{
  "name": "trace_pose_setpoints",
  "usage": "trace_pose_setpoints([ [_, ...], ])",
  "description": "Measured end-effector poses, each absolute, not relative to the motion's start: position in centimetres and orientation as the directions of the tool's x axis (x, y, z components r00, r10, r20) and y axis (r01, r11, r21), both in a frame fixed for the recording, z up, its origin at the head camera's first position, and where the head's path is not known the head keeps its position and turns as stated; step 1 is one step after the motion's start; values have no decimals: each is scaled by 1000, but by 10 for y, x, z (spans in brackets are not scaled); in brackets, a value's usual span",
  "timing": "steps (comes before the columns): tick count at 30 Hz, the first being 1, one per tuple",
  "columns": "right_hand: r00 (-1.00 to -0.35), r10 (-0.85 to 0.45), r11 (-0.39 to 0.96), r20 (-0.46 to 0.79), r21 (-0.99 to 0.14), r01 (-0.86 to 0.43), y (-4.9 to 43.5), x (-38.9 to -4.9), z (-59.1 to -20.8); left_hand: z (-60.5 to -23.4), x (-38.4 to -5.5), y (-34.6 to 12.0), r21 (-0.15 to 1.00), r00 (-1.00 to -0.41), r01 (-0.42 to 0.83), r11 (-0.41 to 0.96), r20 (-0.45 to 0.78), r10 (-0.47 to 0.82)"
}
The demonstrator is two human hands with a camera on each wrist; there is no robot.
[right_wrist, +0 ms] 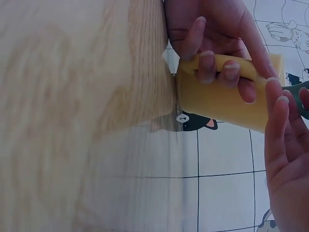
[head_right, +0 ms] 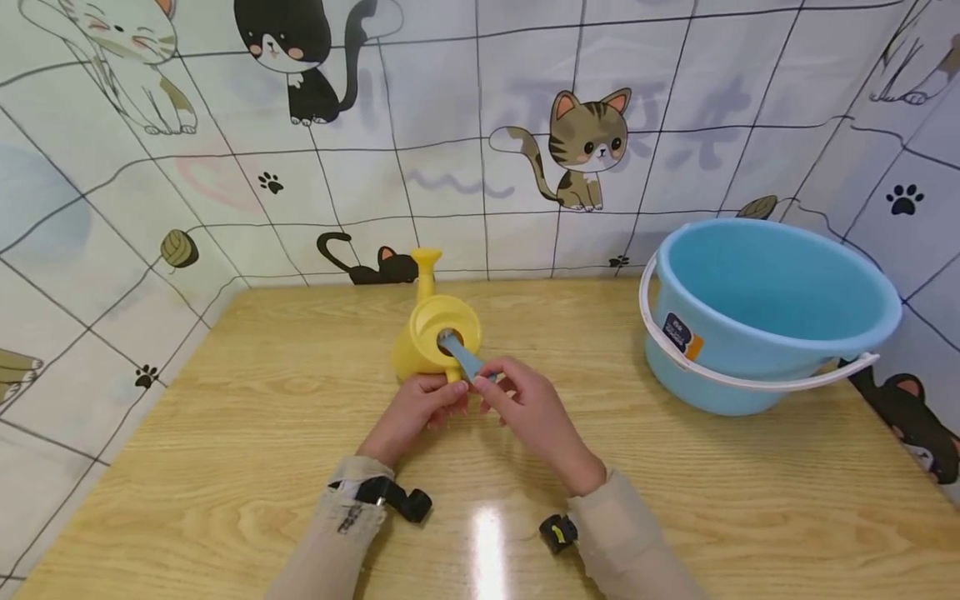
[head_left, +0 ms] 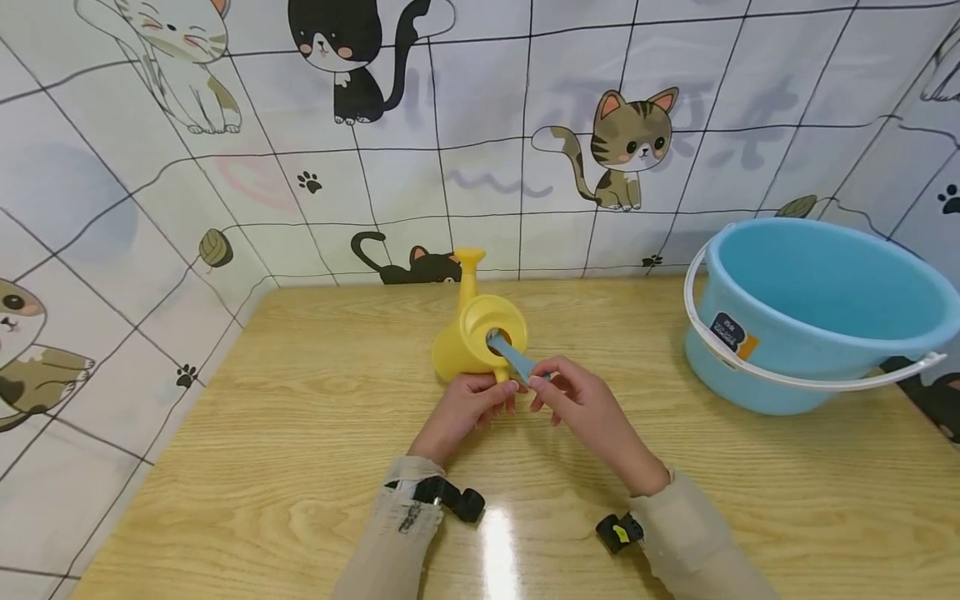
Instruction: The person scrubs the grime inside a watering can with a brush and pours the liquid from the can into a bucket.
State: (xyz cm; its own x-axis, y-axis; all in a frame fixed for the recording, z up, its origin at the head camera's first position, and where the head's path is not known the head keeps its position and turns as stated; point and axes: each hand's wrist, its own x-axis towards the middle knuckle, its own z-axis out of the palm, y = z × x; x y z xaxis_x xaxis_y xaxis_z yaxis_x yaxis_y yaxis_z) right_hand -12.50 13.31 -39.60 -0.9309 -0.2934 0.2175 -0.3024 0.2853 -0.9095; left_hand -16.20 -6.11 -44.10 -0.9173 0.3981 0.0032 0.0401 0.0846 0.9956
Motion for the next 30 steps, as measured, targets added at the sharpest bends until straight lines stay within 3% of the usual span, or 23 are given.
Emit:
trace_pose_setpoints([
  [10, -949, -251, 321, 193, -908, -270, 128, -112, -366, -418, -152, -63, 995, -912, 60, 85, 20, 411],
  [24, -951, -269, 335, 154, -911, -242, 132, -111, -371, -420, -149, -60, 994, -905, 57, 98, 10, 425],
  [30, -946, -281, 327, 160, -911, -251, 132, -111, -370, -442, -161, -61, 994, -908, 55, 94, 11, 418],
])
